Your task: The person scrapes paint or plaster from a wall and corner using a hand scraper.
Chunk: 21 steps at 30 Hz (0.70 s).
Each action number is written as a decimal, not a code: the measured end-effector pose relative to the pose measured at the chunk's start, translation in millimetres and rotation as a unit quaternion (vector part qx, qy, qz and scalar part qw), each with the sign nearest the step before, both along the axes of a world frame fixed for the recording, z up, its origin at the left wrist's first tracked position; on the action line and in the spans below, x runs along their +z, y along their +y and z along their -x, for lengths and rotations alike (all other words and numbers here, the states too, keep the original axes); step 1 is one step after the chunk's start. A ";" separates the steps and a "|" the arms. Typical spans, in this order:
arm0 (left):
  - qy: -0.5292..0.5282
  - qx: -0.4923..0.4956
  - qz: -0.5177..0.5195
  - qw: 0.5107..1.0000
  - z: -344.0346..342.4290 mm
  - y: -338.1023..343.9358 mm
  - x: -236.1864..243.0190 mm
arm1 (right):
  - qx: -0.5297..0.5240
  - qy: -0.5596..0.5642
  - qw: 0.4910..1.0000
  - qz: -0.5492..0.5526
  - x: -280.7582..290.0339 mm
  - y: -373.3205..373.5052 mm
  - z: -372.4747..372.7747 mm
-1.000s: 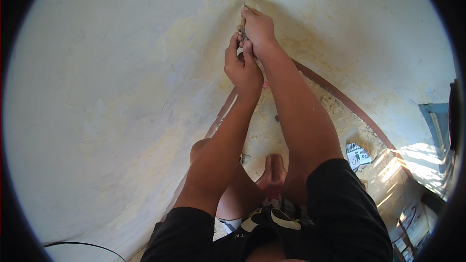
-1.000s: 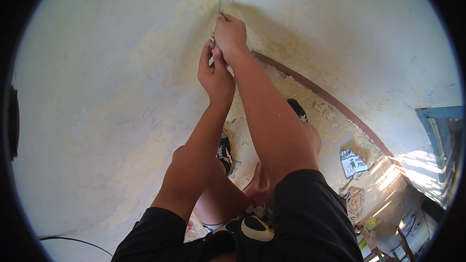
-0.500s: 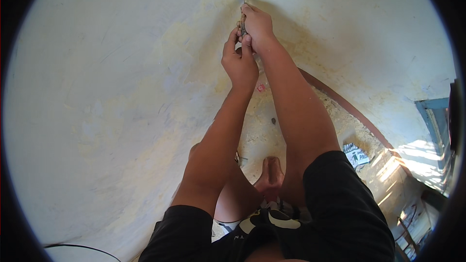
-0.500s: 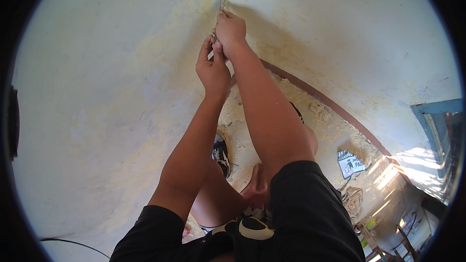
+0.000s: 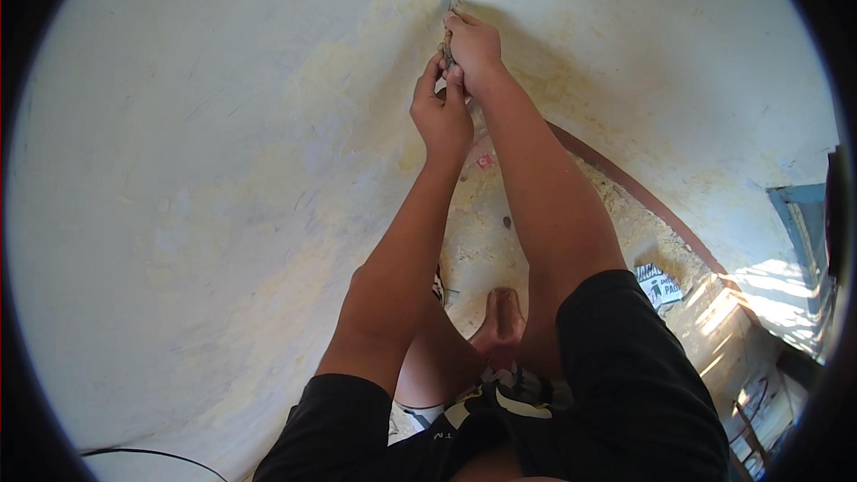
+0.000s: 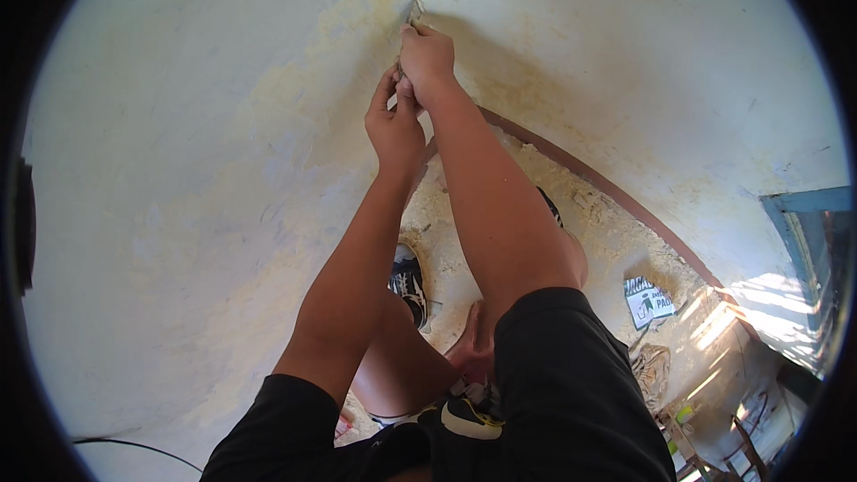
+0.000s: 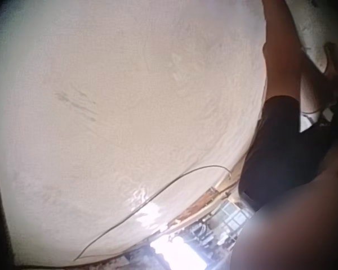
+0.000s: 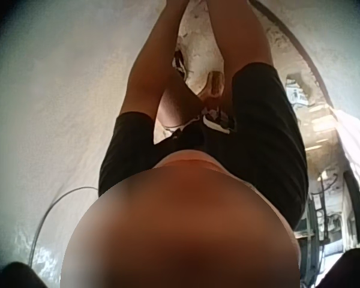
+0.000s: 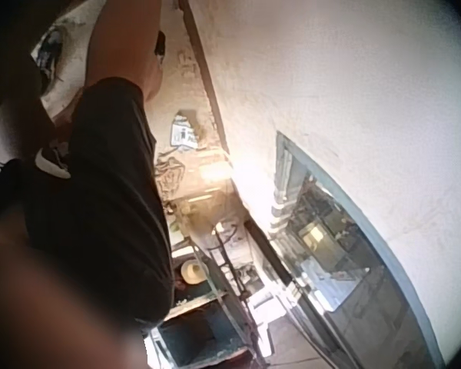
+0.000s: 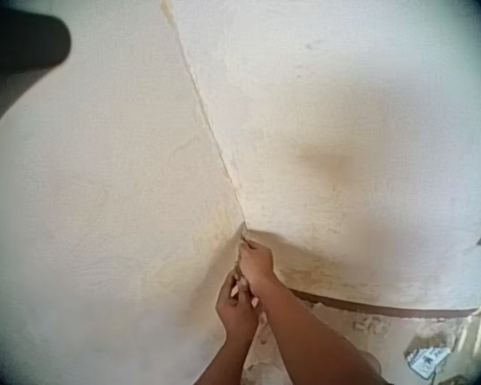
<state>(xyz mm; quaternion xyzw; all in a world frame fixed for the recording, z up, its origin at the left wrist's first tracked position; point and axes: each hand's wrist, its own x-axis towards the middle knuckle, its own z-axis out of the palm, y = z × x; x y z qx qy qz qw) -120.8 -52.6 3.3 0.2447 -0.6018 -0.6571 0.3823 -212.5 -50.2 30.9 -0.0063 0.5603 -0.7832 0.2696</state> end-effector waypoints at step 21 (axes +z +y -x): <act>-0.071 -0.017 0.062 0.995 -9.2 17.6 -3.5 | 0.000 0.010 0.998 -0.068 -11.1 15.5 -6.6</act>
